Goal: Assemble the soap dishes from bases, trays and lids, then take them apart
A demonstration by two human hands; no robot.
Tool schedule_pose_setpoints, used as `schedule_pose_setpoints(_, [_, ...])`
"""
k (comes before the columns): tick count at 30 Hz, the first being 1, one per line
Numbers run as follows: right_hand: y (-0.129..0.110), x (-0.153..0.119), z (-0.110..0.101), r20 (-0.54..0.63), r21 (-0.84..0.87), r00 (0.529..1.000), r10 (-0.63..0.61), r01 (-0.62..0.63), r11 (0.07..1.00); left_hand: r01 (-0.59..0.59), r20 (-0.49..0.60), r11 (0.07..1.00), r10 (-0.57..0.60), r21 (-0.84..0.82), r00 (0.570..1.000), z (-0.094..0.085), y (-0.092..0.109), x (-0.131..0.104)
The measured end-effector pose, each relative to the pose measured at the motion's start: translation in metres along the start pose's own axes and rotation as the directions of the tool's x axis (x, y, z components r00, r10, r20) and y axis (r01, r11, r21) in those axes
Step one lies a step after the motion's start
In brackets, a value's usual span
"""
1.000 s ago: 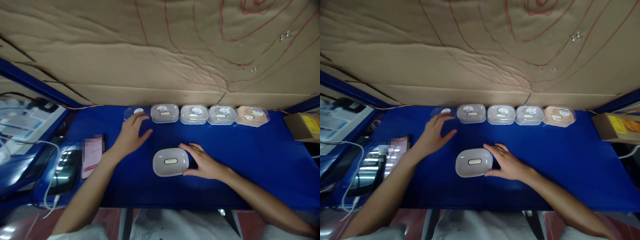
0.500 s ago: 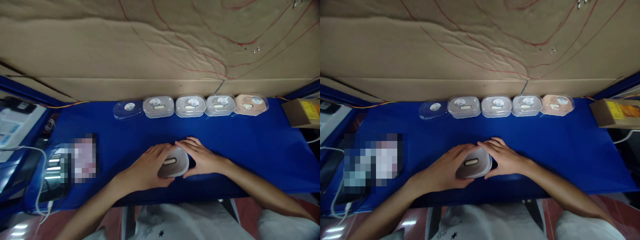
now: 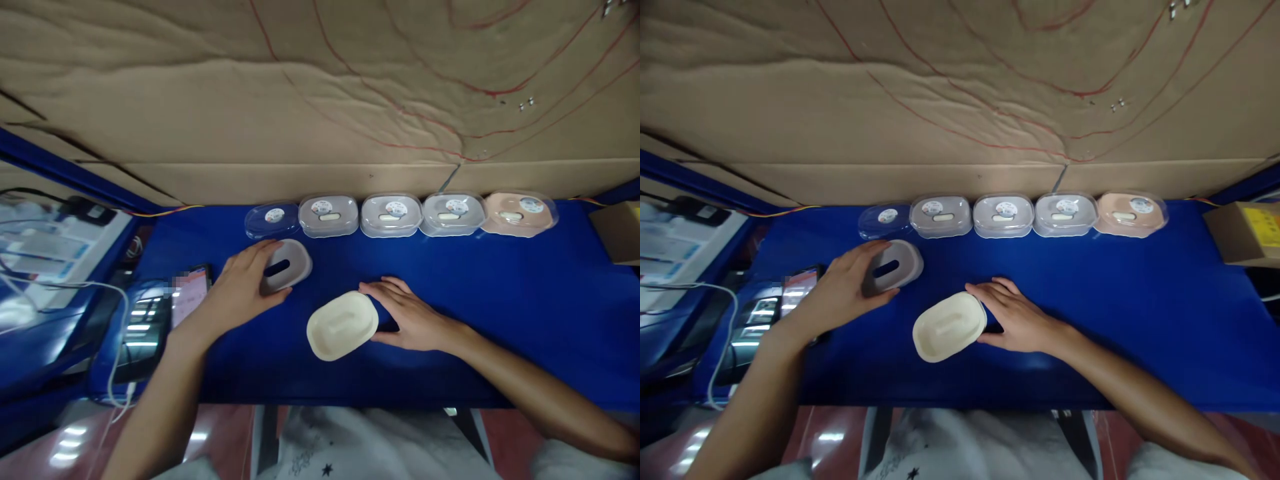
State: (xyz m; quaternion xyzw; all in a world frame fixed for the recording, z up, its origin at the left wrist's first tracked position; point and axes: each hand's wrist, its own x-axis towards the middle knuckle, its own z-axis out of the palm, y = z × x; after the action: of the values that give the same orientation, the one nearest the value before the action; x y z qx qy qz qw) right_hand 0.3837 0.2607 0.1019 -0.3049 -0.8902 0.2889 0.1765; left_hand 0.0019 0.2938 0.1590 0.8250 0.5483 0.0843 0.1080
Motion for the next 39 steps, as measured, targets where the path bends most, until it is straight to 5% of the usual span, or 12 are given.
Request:
schedule_pose_setpoints(5, [-0.001,0.001,0.000,0.014,-0.013,1.000,0.006,-0.006,1.000,-0.038,0.027,0.999,0.038,0.003,0.999,0.009,-0.029,0.011])
schedule_pose_setpoints(9, [-0.001,0.001,-0.001,0.027,-0.013,1.000,-0.009,0.009,1.000,-0.062,0.001,0.997,0.062,0.048,0.998,0.004,-0.028,0.016])
schedule_pose_setpoints(14, [-0.004,0.002,0.000,0.015,-0.010,1.000,-0.022,0.022,1.000,-0.096,-0.117,0.993,0.087,-0.067,0.989,0.002,0.035,-0.009])
schedule_pose_setpoints(18, [-0.004,0.002,0.002,-0.003,-0.034,1.000,-0.024,0.024,0.999,-0.350,0.070,0.928,0.360,-0.124,0.930,0.030,0.104,-0.033])
schedule_pose_setpoints(21, [-0.003,0.001,0.002,0.002,-0.045,1.000,-0.024,0.025,0.999,-0.363,0.104,0.929,0.369,-0.069,0.924,0.052,0.122,-0.041])
schedule_pose_setpoints(29, [-0.002,-0.001,0.000,0.017,-0.050,1.000,-0.018,0.019,0.999,-0.166,-0.062,0.976,0.176,0.142,0.983,0.044,0.070,-0.047])
schedule_pose_setpoints(39, [-0.002,0.000,-0.002,0.022,-0.057,1.000,0.000,0.001,0.998,0.030,-0.185,0.982,0.006,0.188,0.983,0.054,0.045,-0.039])
